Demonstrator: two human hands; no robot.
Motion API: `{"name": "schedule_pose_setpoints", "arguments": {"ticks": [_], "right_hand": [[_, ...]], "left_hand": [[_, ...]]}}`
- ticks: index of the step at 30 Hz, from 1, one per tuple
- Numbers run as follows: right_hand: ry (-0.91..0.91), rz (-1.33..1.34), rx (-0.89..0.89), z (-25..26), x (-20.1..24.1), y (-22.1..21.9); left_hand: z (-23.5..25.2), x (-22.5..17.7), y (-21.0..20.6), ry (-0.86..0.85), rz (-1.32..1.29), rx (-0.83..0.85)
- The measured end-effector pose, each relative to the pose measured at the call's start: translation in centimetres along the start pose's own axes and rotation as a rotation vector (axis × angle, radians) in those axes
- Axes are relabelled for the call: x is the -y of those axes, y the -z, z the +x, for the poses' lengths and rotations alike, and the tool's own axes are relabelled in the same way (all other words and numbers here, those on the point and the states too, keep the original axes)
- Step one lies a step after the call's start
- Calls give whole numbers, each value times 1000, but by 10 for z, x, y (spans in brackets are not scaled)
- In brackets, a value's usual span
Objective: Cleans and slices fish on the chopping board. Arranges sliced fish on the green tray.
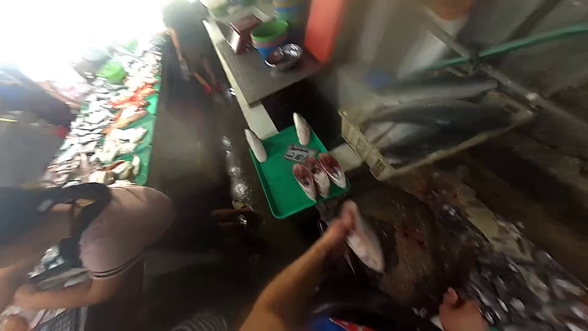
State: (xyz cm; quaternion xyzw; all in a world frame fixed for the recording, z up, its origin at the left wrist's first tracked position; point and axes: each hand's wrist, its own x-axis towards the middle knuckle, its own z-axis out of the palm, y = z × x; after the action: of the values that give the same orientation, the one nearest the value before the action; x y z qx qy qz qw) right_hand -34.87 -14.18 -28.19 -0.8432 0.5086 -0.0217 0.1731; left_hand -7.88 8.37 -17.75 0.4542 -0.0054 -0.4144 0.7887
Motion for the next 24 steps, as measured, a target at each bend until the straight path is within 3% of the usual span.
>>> {"name": "schedule_pose_setpoints", "arguments": {"ticks": [3,6,9,11,13,15,16,21,24], "right_hand": [[-27,66,9,-5,-9,0],[-103,42,49,-4,6,8],[-102,36,49,-5,10,12],[-96,36,38,-4,9,11],[-96,13,27,-4,9,9],[-83,12,15,-5,10,8],[-81,13,17,-4,12,9],[-140,-27,41,-5,16,10],[-135,-18,28,-3,19,9]], "left_hand": [[-2,-55,45,-115,-22,-239],[23,-103,120,-277,297,-502],[46,-148,156,-434,400,-603],[61,-163,168,-363,441,-645],[71,-161,179,-105,632,-660],[77,-152,192,204,981,-642],[80,-147,199,269,1094,-654],[89,-138,216,270,946,-674],[93,-145,210,250,1107,-677]]}}
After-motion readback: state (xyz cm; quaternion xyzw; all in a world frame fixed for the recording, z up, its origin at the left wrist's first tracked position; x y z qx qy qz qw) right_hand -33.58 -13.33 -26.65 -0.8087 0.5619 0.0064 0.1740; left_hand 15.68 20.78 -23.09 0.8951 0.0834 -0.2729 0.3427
